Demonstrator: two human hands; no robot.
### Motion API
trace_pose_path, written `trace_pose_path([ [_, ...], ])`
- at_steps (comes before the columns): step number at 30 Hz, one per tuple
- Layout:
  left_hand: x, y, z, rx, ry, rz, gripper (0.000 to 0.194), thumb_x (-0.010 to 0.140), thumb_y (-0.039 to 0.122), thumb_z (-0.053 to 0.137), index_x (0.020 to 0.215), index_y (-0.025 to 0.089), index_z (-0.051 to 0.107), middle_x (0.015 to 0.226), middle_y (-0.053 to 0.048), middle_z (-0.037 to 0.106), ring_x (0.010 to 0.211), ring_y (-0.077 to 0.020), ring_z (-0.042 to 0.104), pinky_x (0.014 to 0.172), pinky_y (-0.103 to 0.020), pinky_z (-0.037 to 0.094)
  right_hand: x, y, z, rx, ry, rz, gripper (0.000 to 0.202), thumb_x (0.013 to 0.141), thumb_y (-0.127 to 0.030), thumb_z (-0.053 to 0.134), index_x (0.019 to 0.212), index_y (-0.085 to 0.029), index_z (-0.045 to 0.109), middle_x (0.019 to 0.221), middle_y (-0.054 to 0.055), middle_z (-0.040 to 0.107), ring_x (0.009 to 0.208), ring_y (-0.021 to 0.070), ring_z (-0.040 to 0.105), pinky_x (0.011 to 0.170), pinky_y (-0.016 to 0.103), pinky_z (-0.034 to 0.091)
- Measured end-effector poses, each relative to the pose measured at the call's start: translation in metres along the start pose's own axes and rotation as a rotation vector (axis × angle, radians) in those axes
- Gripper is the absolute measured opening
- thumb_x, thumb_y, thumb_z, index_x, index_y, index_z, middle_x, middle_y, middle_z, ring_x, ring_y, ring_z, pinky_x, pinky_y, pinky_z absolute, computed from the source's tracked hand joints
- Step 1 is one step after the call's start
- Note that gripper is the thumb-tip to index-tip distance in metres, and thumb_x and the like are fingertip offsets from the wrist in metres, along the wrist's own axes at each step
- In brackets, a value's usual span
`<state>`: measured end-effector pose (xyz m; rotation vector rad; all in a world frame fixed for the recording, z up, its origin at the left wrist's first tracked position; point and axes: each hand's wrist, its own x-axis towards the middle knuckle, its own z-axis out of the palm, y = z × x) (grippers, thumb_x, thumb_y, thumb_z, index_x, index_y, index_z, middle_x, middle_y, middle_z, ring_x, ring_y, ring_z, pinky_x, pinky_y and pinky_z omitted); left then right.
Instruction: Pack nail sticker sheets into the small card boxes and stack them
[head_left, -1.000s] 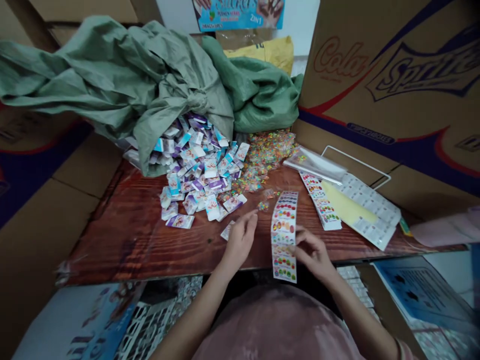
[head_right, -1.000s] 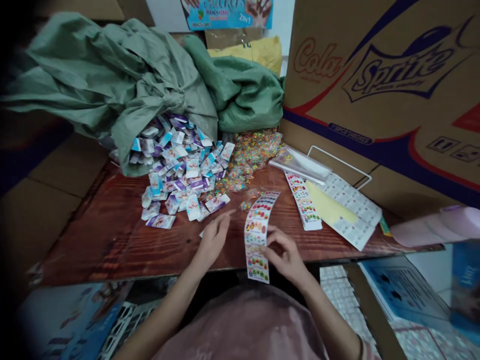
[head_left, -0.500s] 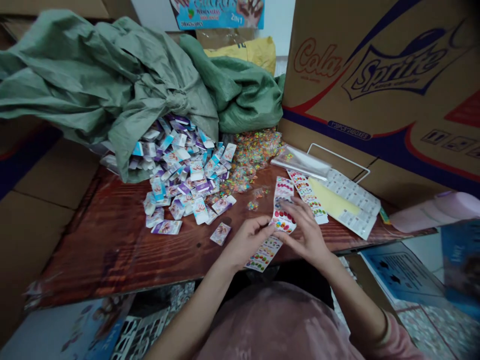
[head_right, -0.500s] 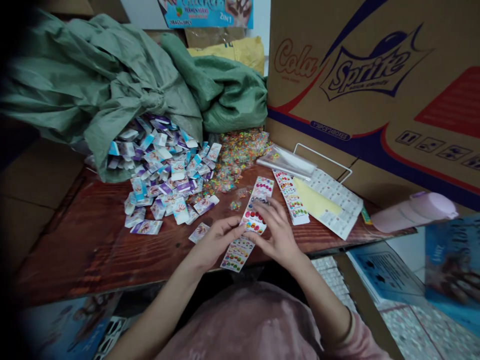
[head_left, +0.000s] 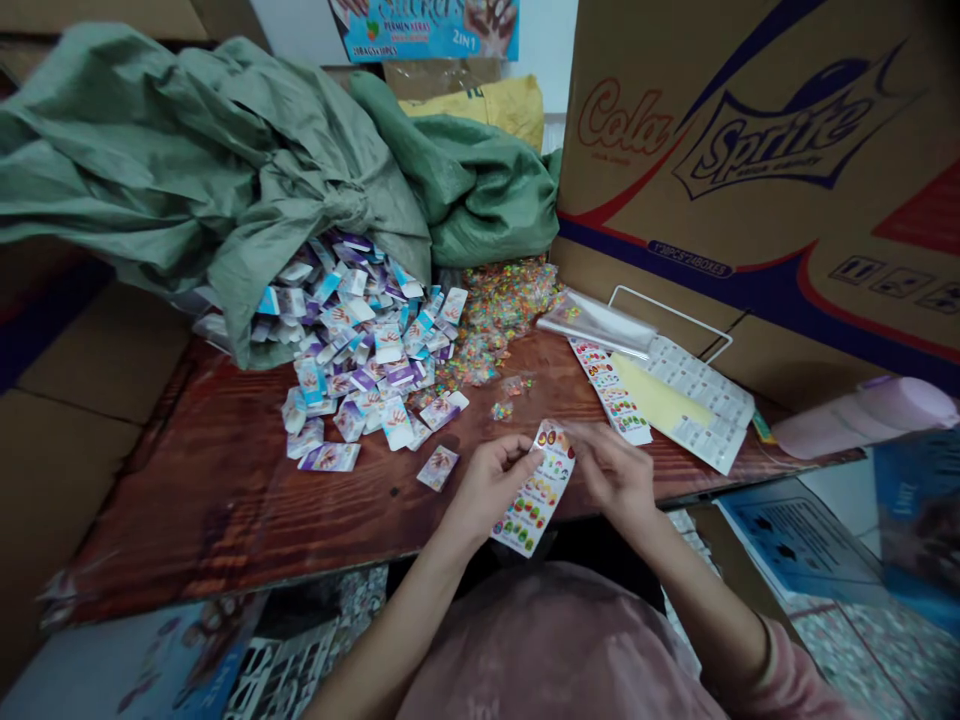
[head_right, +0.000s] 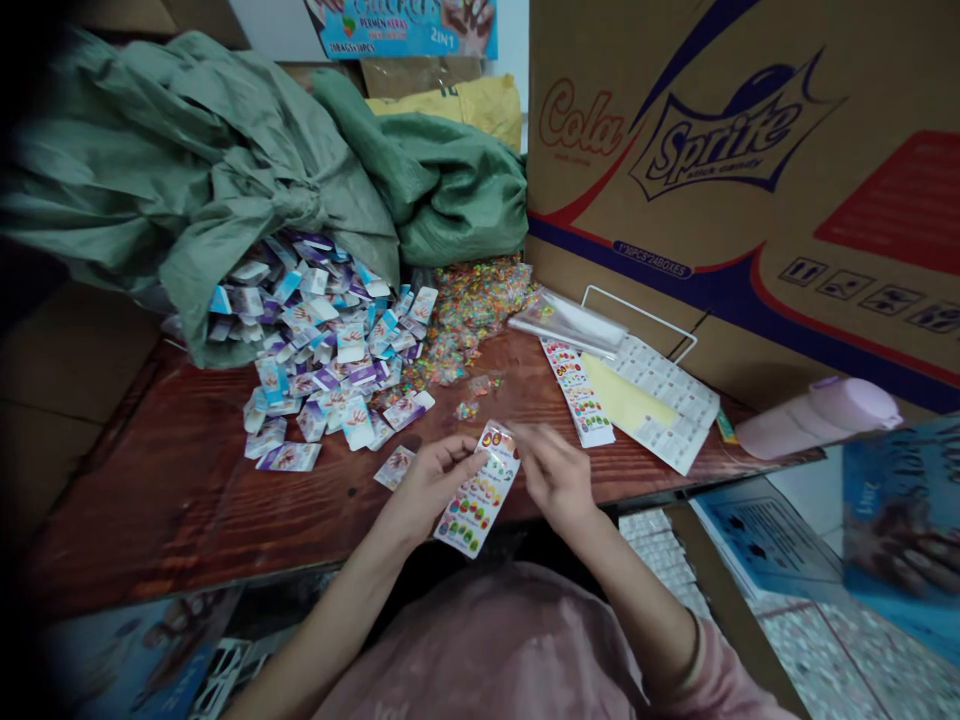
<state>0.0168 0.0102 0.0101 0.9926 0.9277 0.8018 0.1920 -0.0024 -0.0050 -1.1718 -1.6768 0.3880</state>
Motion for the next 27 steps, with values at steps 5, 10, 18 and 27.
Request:
trace_pose_path([
  [5,0.0,0.004,0.0,0.037,0.013,0.021,0.025,0.073,0.038,0.069,0.077,0.014,0.064,0.068,0.0,0.062,0.059,-0.0099,0.054,0.059,-0.021,0.041,-0.011,-0.003,-0.005,-0.068,-0.245,-0.169,0.035,0.089,-0.018,0.054,0.124,-0.023,0.059,0.119,0.008,0.066,0.109,0.0199,0.063,0.106,0.044,0.042],
  [10,0.0,0.008,0.001,0.135,-0.014,0.053,0.025,0.076,0.039,0.066,0.078,0.015,0.066,0.071,-0.001,0.064,0.064,-0.0119,0.056,0.062,-0.022,0.042,-0.015,-0.006,-0.003,0.147,-0.146,0.132,0.032,0.091,-0.025,0.052,0.121,-0.023,0.062,0.115,0.007,0.069,0.102,0.0214,0.066,0.087,0.034,0.055],
  [18,0.0,-0.009,-0.001,0.061,-0.074,-0.16,0.039,0.066,0.046,0.074,0.085,0.013,0.068,0.07,-0.003,0.067,0.058,-0.0133,0.058,0.054,-0.022,0.041,-0.002,0.003,-0.004,0.435,0.031,0.472,0.038,0.08,-0.035,0.068,0.116,-0.023,0.063,0.086,0.003,0.074,0.071,0.0192,0.069,0.065,0.031,0.057],
  [27,0.006,-0.017,0.001,-0.066,0.004,-0.181,0.04,0.066,0.048,0.073,0.083,0.012,0.068,0.066,-0.002,0.067,0.055,-0.0109,0.056,0.055,-0.022,0.041,-0.013,0.01,0.015,0.455,-0.007,0.434,0.017,0.079,-0.033,0.069,0.089,-0.019,0.07,0.087,0.006,0.072,0.078,0.0198,0.066,0.071,0.034,0.056],
])
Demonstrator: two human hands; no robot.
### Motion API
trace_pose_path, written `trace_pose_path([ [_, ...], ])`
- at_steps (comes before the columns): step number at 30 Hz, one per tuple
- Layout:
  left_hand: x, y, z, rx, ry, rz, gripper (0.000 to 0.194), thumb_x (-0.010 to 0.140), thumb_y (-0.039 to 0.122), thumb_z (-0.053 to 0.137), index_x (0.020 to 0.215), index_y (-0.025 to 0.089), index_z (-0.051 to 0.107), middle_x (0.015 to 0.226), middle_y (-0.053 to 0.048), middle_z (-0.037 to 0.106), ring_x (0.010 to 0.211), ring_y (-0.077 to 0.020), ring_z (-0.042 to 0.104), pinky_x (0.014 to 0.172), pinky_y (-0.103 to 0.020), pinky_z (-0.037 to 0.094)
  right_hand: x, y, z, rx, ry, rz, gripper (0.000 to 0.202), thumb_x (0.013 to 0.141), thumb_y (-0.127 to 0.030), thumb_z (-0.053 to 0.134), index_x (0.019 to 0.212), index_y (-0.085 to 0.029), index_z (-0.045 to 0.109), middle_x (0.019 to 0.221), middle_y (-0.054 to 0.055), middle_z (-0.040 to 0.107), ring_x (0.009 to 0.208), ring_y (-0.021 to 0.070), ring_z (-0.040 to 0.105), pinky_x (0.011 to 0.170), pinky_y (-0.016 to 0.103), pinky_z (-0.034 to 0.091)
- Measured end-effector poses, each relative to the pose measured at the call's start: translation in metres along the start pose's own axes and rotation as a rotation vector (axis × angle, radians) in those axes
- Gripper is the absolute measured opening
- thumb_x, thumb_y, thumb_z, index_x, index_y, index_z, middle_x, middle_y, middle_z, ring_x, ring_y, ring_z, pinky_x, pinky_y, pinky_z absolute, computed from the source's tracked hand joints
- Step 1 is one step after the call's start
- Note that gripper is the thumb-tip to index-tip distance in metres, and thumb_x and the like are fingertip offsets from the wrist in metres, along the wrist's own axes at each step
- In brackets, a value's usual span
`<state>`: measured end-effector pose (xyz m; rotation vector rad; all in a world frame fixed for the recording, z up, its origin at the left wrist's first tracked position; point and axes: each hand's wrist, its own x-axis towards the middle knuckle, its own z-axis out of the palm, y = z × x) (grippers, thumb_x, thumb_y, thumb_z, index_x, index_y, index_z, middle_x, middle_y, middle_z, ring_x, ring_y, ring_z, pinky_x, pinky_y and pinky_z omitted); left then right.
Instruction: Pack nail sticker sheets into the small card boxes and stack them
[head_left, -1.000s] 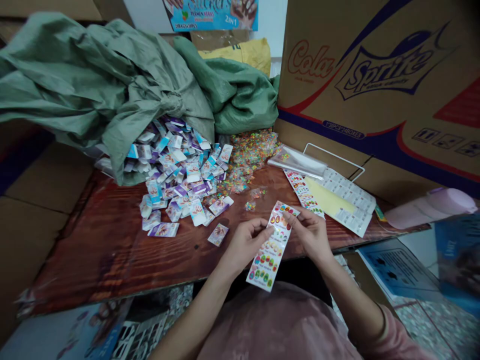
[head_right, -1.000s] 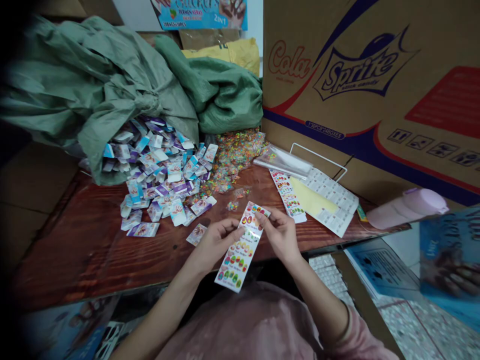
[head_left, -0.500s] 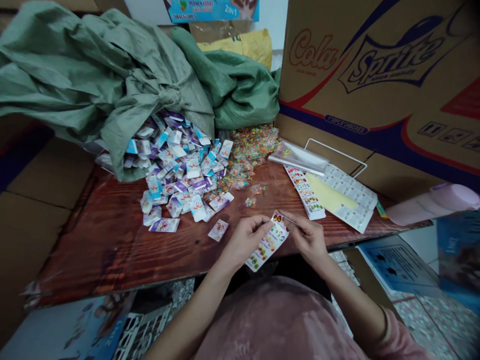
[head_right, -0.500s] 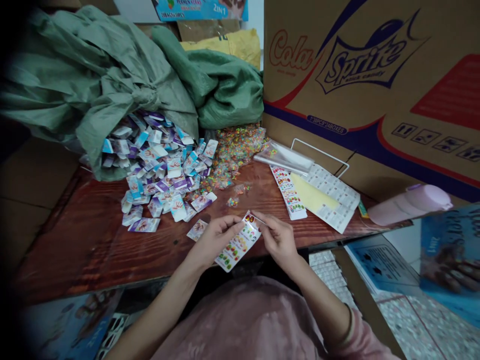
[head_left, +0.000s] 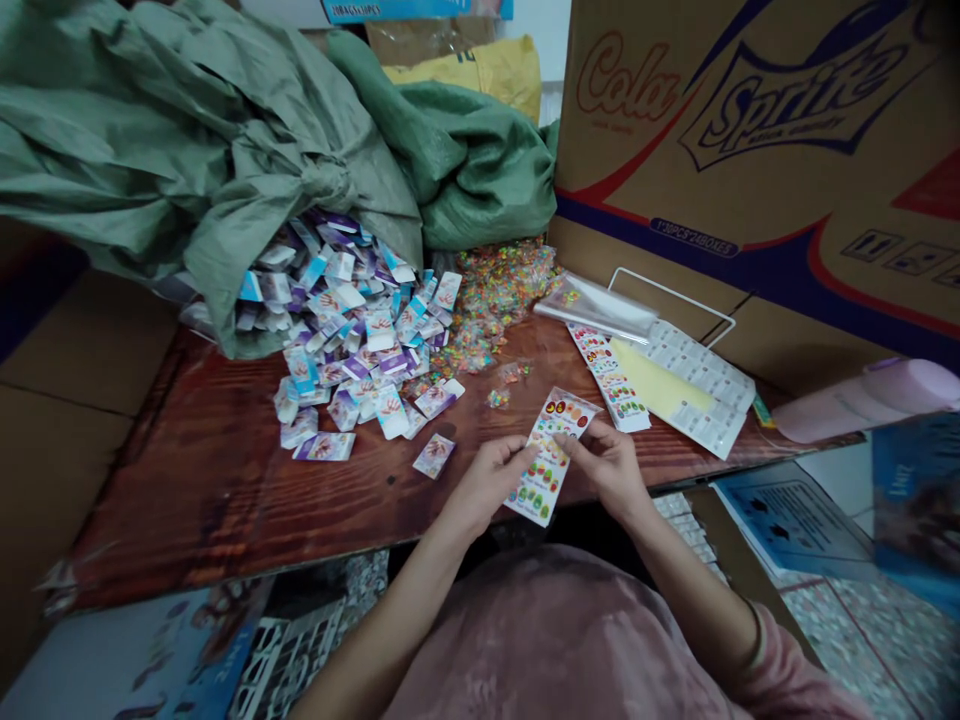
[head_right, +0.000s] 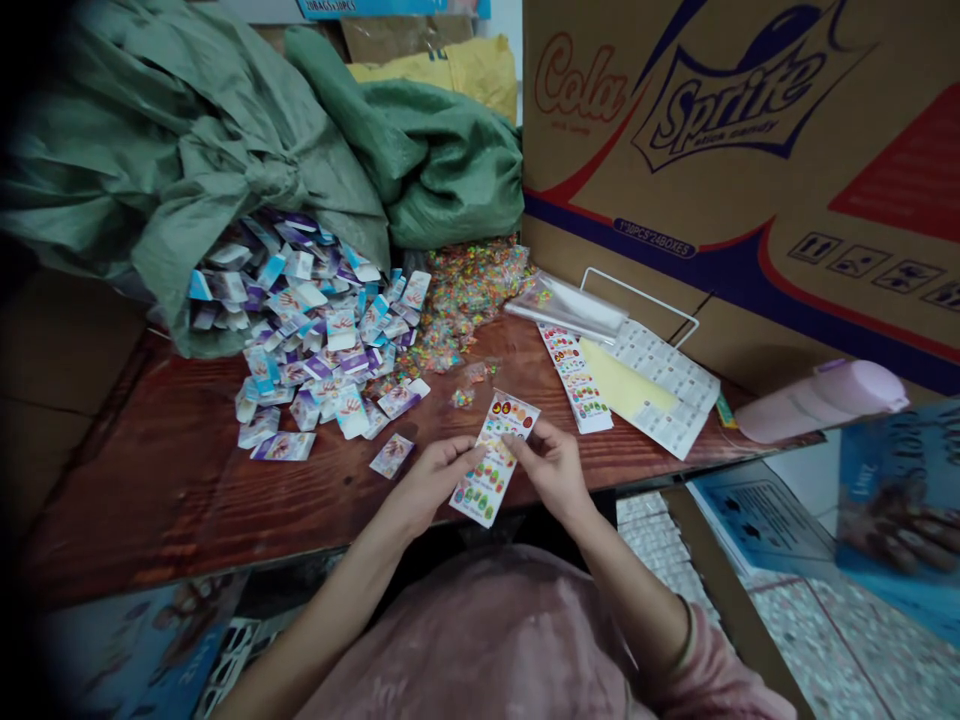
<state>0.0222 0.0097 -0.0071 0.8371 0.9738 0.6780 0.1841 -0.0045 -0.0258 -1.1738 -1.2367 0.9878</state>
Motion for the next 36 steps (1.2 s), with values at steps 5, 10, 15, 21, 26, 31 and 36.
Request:
trace_pose_path([
  [5,0.002,0.0,-0.002,-0.111,0.064,-0.022,0.038,0.058,0.045,0.079,0.073,0.012,0.066,0.061,-0.001,0.064,0.053,-0.0114,0.056,0.054,-0.023,0.04,-0.004,0.004,-0.012,-0.341,-0.159,-0.416,0.027,0.089,-0.017,0.051,0.107,-0.026,0.069,0.099,0.007,0.066,0.09,0.0178,0.064,0.076,0.032,0.054],
  [10,0.001,0.002,-0.001,-0.187,0.141,-0.036,0.042,0.067,0.053,0.071,0.079,0.013,0.066,0.07,-0.003,0.067,0.063,-0.0143,0.06,0.06,-0.025,0.043,-0.009,0.006,-0.015,-0.51,-0.3,-0.517,0.041,0.09,-0.011,0.042,0.122,-0.029,0.061,0.12,0.01,0.059,0.11,0.0202,0.057,0.088,0.038,0.052],
  [15,0.001,-0.003,-0.001,-0.057,0.037,0.039,0.038,0.063,0.043,0.077,0.081,0.012,0.065,0.066,-0.001,0.065,0.055,-0.0103,0.056,0.057,-0.023,0.043,-0.006,0.003,-0.015,-0.245,-0.3,-0.215,0.035,0.092,-0.019,0.041,0.118,-0.027,0.064,0.119,0.007,0.062,0.11,0.0211,0.059,0.093,0.04,0.05],
  [21,0.005,-0.01,-0.006,0.097,0.044,0.143,0.036,0.068,0.043,0.073,0.083,0.013,0.062,0.068,-0.002,0.067,0.057,-0.0114,0.059,0.055,-0.022,0.046,-0.003,0.011,-0.004,-0.09,-0.213,0.038,0.028,0.082,-0.035,0.065,0.105,-0.02,0.069,0.096,0.006,0.073,0.085,0.0207,0.068,0.076,0.033,0.057],
  [26,0.001,-0.017,-0.006,0.17,0.024,0.096,0.038,0.069,0.047,0.07,0.081,0.012,0.061,0.066,-0.003,0.066,0.05,-0.0115,0.059,0.043,-0.019,0.041,-0.009,0.016,-0.002,-0.311,-0.077,-0.18,0.024,0.088,-0.027,0.055,0.106,-0.021,0.07,0.097,0.007,0.073,0.086,0.0207,0.069,0.075,0.033,0.058],
  [31,-0.006,-0.013,-0.006,0.067,0.018,0.092,0.037,0.067,0.047,0.073,0.076,0.013,0.062,0.061,-0.002,0.064,0.05,-0.0113,0.058,0.048,-0.022,0.045,-0.013,0.01,-0.008,-0.621,-0.218,-0.496,0.039,0.091,-0.014,0.044,0.125,-0.025,0.059,0.115,0.009,0.066,0.106,0.0202,0.062,0.092,0.038,0.052],
  [36,-0.012,-0.002,-0.006,0.03,-0.003,0.103,0.032,0.065,0.04,0.077,0.073,0.011,0.064,0.062,-0.001,0.063,0.056,-0.0097,0.057,0.06,-0.023,0.047,-0.013,-0.003,-0.012,-0.647,-0.392,-0.541,0.047,0.093,-0.016,0.045,0.139,-0.022,0.042,0.121,0.012,0.061,0.109,0.0214,0.06,0.092,0.039,0.052],
])
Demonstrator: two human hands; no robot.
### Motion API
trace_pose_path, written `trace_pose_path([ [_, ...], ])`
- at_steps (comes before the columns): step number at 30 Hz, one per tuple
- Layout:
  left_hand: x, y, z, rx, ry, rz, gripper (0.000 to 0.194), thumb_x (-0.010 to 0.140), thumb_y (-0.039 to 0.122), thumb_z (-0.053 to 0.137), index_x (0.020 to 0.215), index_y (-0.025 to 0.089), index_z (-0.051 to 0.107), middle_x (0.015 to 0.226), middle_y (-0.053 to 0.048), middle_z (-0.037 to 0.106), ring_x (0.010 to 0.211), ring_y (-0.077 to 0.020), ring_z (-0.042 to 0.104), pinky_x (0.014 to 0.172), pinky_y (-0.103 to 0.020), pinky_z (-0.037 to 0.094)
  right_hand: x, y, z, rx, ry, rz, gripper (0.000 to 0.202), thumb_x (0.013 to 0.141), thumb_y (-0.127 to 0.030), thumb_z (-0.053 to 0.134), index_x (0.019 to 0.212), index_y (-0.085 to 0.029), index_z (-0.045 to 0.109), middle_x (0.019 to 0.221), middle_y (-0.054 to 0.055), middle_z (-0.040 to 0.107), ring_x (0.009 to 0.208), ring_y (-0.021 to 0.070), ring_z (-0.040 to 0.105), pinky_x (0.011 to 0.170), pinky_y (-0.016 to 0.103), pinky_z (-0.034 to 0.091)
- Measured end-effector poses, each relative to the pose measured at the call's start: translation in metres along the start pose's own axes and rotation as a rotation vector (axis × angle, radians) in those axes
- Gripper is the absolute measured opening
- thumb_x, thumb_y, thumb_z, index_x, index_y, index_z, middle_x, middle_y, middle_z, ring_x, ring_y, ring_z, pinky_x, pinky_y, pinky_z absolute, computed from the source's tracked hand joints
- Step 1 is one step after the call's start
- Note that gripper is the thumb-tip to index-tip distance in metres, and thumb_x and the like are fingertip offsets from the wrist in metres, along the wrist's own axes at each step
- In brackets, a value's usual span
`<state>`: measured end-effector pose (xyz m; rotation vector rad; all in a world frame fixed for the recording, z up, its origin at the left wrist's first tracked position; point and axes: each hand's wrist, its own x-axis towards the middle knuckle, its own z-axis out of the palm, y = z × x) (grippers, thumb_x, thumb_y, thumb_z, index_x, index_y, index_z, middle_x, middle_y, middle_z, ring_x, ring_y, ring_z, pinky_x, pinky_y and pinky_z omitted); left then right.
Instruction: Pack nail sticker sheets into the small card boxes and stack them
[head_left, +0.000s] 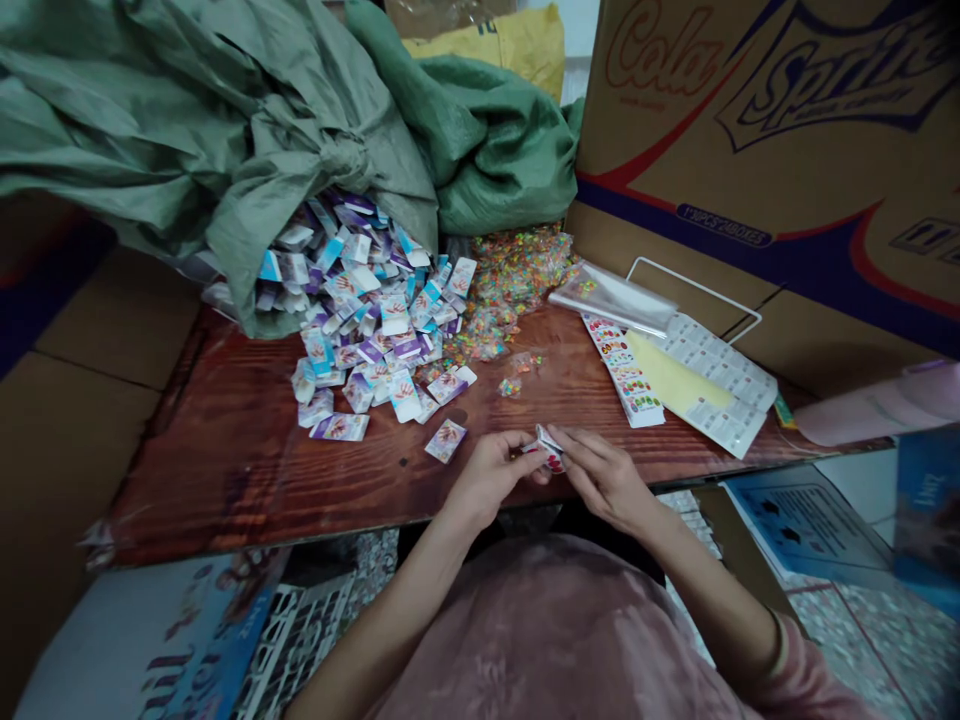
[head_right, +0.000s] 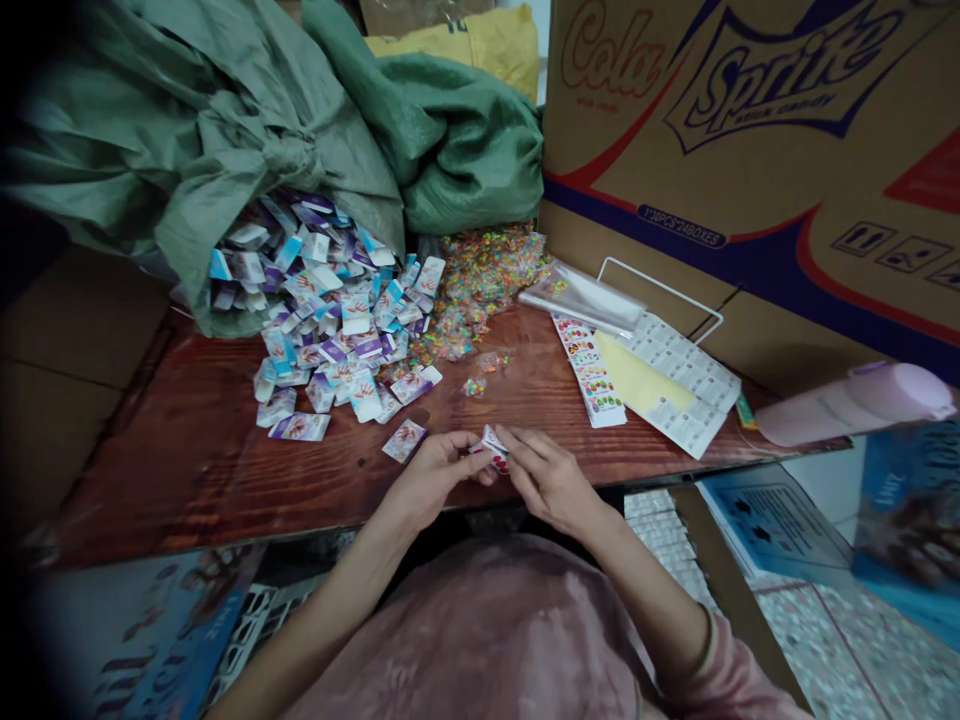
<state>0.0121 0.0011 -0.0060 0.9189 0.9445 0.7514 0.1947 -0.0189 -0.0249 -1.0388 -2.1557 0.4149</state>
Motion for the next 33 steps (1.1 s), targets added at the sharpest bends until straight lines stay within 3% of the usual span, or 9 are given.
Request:
trace_pose_path([
  [9,0.001,-0.014,0.009,-0.091,0.079,0.017,0.049,0.062,0.05,0.076,0.079,0.019,0.043,0.068,0.003,0.058,0.058,-0.0129,0.06,0.057,-0.029,0.051,-0.008,-0.006,0.014,0.134,0.049,0.092,0.028,0.092,-0.017,0.048,0.118,-0.022,0.059,0.096,0.008,0.068,0.085,0.0178,0.066,0.073,0.026,0.054],
  [12,0.001,-0.014,0.004,0.333,0.196,0.154,0.039,0.075,0.055,0.063,0.079,0.02,0.046,0.064,0.004,0.056,0.055,-0.0131,0.057,0.057,-0.028,0.048,-0.007,-0.005,0.02,0.083,0.145,0.151,0.017,0.092,-0.019,0.047,0.099,-0.02,0.063,0.079,0.005,0.066,0.069,0.0156,0.065,0.061,0.023,0.051],
  [15,-0.004,-0.007,-0.007,0.928,0.412,0.322,0.03,0.084,0.049,0.056,0.08,0.019,0.054,0.08,-0.002,0.061,0.08,-0.0185,0.06,0.075,-0.032,0.048,-0.007,0.002,0.021,-0.02,0.228,0.248,0.016,0.092,-0.022,0.048,0.085,-0.018,0.062,0.067,0.002,0.063,0.056,0.0133,0.061,0.053,0.021,0.047],
  [17,-0.008,-0.002,-0.019,1.265,0.565,0.283,0.027,0.084,0.044,0.057,0.09,0.018,0.058,0.098,-0.008,0.06,0.099,-0.0249,0.055,0.085,-0.037,0.045,-0.008,0.01,0.02,-0.071,0.259,0.306,0.019,0.091,-0.026,0.048,0.082,-0.018,0.061,0.062,0.001,0.062,0.05,0.0123,0.058,0.05,0.021,0.044],
  [20,-0.011,-0.002,-0.038,1.544,0.703,0.054,0.036,0.081,0.037,0.063,0.11,0.016,0.057,0.112,-0.014,0.055,0.107,-0.031,0.049,0.088,-0.043,0.044,-0.012,0.02,0.022,-0.064,0.259,0.37,0.024,0.092,-0.032,0.047,0.082,-0.017,0.062,0.055,-0.001,0.058,0.045,0.0119,0.055,0.048,0.021,0.042],
  [23,-0.014,-0.012,-0.053,1.562,0.665,-0.063,0.04,0.083,0.028,0.06,0.121,0.018,0.053,0.113,-0.012,0.054,0.106,-0.0292,0.051,0.087,-0.04,0.046,-0.015,0.026,0.027,-0.036,0.239,0.421,0.029,0.092,-0.038,0.046,0.087,-0.016,0.063,0.054,-0.001,0.059,0.047,0.0129,0.057,0.05,0.021,0.044],
  [27,-0.027,-0.022,-0.065,1.443,0.595,0.047,0.056,0.084,0.026,0.055,0.137,0.028,0.04,0.117,-0.009,0.051,0.106,-0.0252,0.054,0.087,-0.035,0.046,-0.018,0.027,0.034,-0.061,0.194,0.445,0.036,0.09,-0.045,0.045,0.088,-0.016,0.065,0.056,0.001,0.062,0.049,0.0145,0.06,0.051,0.022,0.045],
  [30,-0.044,-0.019,-0.074,1.345,0.747,0.036,0.05,0.083,0.032,0.054,0.133,0.034,0.045,0.116,-0.006,0.051,0.095,-0.0219,0.061,0.08,-0.032,0.048,-0.019,0.028,0.036,-0.085,0.175,0.439,0.041,0.089,-0.049,0.044,0.09,-0.015,0.067,0.057,0.002,0.063,0.049,0.0154,0.06,0.051,0.023,0.045],
  [33,-0.063,-0.011,-0.094,1.245,0.991,-0.077,0.036,0.083,0.039,0.052,0.118,0.027,0.054,0.108,-0.006,0.059,0.089,-0.0222,0.064,0.077,-0.031,0.048,-0.019,0.028,0.036,-0.104,0.161,0.432,0.044,0.089,-0.051,0.043,0.091,-0.014,0.068,0.058,0.002,0.064,0.049,0.0158,0.061,0.05,0.024,0.045],
])
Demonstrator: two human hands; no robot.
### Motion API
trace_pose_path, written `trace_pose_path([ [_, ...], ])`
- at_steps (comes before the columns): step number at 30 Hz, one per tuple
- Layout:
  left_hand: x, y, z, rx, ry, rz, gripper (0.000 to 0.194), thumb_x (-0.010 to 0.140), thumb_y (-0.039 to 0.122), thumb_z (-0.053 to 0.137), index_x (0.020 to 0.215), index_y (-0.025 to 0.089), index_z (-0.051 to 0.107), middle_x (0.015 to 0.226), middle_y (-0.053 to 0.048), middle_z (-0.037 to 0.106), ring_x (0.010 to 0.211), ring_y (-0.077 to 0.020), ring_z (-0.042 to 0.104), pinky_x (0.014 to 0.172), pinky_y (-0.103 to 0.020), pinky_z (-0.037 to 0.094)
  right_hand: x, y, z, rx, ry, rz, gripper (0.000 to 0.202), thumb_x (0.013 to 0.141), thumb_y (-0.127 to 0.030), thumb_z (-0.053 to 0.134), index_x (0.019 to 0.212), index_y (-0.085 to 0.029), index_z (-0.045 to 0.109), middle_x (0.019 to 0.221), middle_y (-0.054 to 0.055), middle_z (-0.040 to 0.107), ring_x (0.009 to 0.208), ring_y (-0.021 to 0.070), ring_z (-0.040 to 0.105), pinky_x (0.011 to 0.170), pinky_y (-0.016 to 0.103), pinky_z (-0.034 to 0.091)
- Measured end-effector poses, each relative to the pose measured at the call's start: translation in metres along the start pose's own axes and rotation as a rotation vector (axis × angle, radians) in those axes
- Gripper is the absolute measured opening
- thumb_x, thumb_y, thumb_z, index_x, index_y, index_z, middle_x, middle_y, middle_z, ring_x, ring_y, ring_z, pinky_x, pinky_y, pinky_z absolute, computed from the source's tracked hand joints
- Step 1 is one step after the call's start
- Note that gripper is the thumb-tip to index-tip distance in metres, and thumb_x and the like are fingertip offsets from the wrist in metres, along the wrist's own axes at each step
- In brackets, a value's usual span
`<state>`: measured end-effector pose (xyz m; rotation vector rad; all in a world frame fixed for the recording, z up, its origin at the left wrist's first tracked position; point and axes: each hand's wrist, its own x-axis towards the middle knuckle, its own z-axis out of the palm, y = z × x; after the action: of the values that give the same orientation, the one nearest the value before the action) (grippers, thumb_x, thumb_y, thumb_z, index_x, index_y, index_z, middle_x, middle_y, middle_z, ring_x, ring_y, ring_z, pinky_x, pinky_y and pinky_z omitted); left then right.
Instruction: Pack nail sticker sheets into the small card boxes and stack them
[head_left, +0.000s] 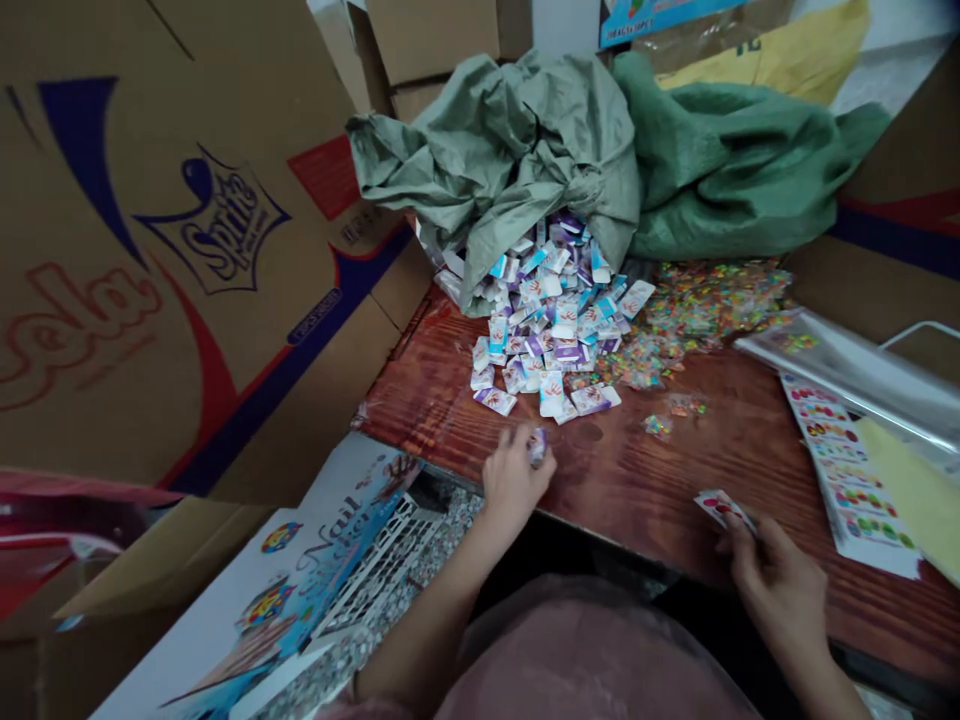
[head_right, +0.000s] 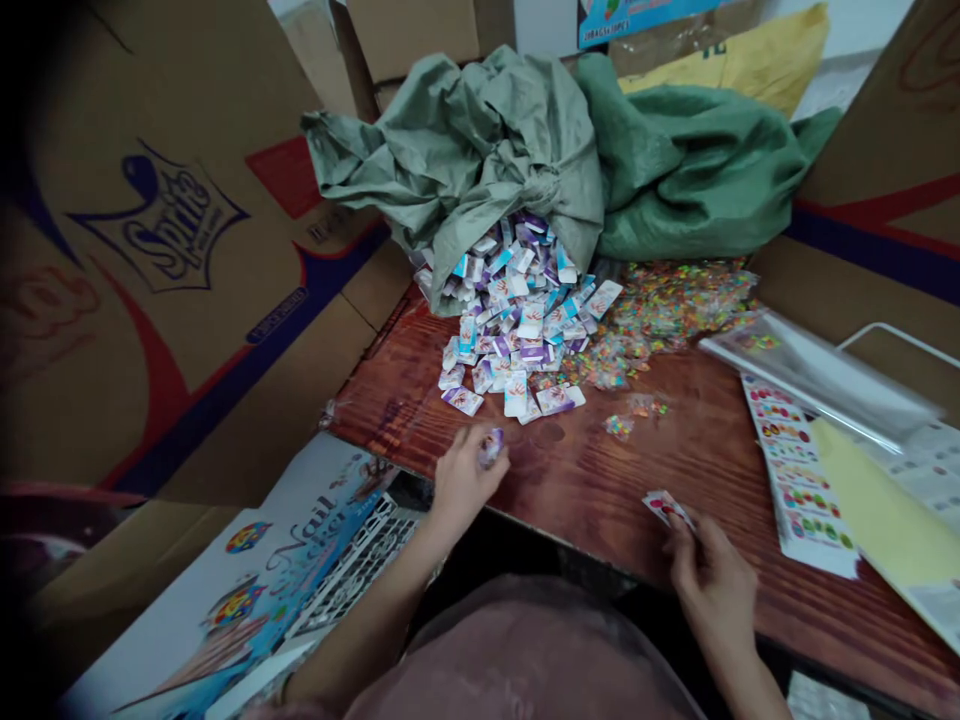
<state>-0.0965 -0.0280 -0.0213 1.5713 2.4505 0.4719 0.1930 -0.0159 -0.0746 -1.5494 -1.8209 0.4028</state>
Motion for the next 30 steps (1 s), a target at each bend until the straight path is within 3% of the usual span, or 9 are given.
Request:
trace_pose_path([
  [7,0.039,-0.062,-0.017,0.147,0.081,-0.461,0.042,0.081,0.053,0.048,0.11,0.023,0.054,0.091,-0.012,0.07,0.088,-0.0314,0.067,0.075,-0.039,0.048,0.0,0.0,0.001,-0.034,-0.03,-0.026,0.047,0.089,-0.053,0.04,0.088,-0.015,0.068,0.06,0.004,0.065,0.052,0.0176,0.063,0.05,0.025,0.046],
  [12,0.067,-0.091,-0.019,0.198,0.179,-0.566,0.048,0.083,0.054,0.046,0.112,0.017,0.053,0.096,-0.017,0.069,0.09,-0.0326,0.066,0.075,-0.04,0.048,0.0,0.0,0.002,-0.066,-0.058,-0.009,0.049,0.089,-0.054,0.038,0.092,-0.015,0.068,0.061,0.004,0.066,0.052,0.0183,0.064,0.048,0.026,0.046],
  [15,0.076,-0.097,-0.021,0.203,0.199,-0.594,0.058,0.083,0.061,0.042,0.112,0.012,0.054,0.094,-0.021,0.067,0.09,-0.0346,0.065,0.074,-0.043,0.048,0.0,0.001,0.004,-0.076,-0.051,-0.014,0.047,0.089,-0.055,0.038,0.082,-0.016,0.066,0.059,0.003,0.065,0.05,0.0178,0.063,0.047,0.025,0.045],
  [18,0.075,-0.087,-0.019,0.242,0.296,-0.489,0.062,0.085,0.062,0.038,0.114,0.01,0.055,0.106,-0.023,0.061,0.102,-0.0362,0.058,0.081,-0.045,0.046,0.0,0.001,0.006,-0.067,-0.037,-0.029,0.043,0.089,-0.051,0.039,0.074,-0.018,0.062,0.057,0.002,0.063,0.048,0.0161,0.062,0.047,0.024,0.045],
  [21,0.071,-0.063,-0.01,0.23,0.383,-0.125,0.05,0.09,0.053,0.036,0.111,0.016,0.061,0.108,-0.017,0.059,0.106,-0.0321,0.053,0.089,-0.044,0.043,0.002,0.001,0.008,-0.047,-0.034,-0.055,0.037,0.09,-0.046,0.041,0.078,-0.018,0.062,0.057,0.001,0.062,0.047,0.0149,0.061,0.047,0.023,0.045],
  [23,0.07,-0.042,-0.002,0.173,0.328,0.102,0.041,0.091,0.048,0.039,0.11,0.02,0.063,0.105,-0.013,0.058,0.105,-0.0291,0.053,0.091,-0.04,0.043,0.002,0.001,0.009,-0.042,-0.037,-0.073,0.034,0.09,-0.044,0.042,0.081,-0.018,0.062,0.057,0.001,0.061,0.048,0.0147,0.06,0.048,0.022,0.045],
  [25,0.072,-0.021,0.006,0.127,0.232,0.212,0.041,0.089,0.049,0.043,0.113,0.022,0.062,0.108,-0.012,0.057,0.106,-0.0287,0.053,0.09,-0.038,0.044,0.002,0.001,0.009,-0.032,-0.04,-0.084,0.033,0.091,-0.042,0.042,0.079,-0.018,0.061,0.057,0.0,0.06,0.048,0.0145,0.059,0.048,0.022,0.044],
  [28,0.079,0.004,0.015,0.07,0.115,0.213,0.052,0.087,0.05,0.048,0.13,0.021,0.05,0.114,-0.015,0.054,0.106,-0.0303,0.056,0.086,-0.038,0.046,0.001,-0.001,0.008,-0.014,-0.042,-0.076,0.033,0.091,-0.042,0.042,0.075,-0.019,0.058,0.057,0.001,0.059,0.048,0.0144,0.058,0.049,0.022,0.044],
  [30,0.084,0.013,0.016,0.043,0.046,0.219,0.052,0.09,0.038,0.047,0.139,0.023,0.039,0.118,-0.016,0.051,0.104,-0.0294,0.058,0.085,-0.037,0.047,0.001,-0.003,0.007,-0.003,-0.049,-0.068,0.033,0.091,-0.042,0.042,0.077,-0.019,0.059,0.059,0.001,0.059,0.05,0.0149,0.058,0.05,0.023,0.045],
])
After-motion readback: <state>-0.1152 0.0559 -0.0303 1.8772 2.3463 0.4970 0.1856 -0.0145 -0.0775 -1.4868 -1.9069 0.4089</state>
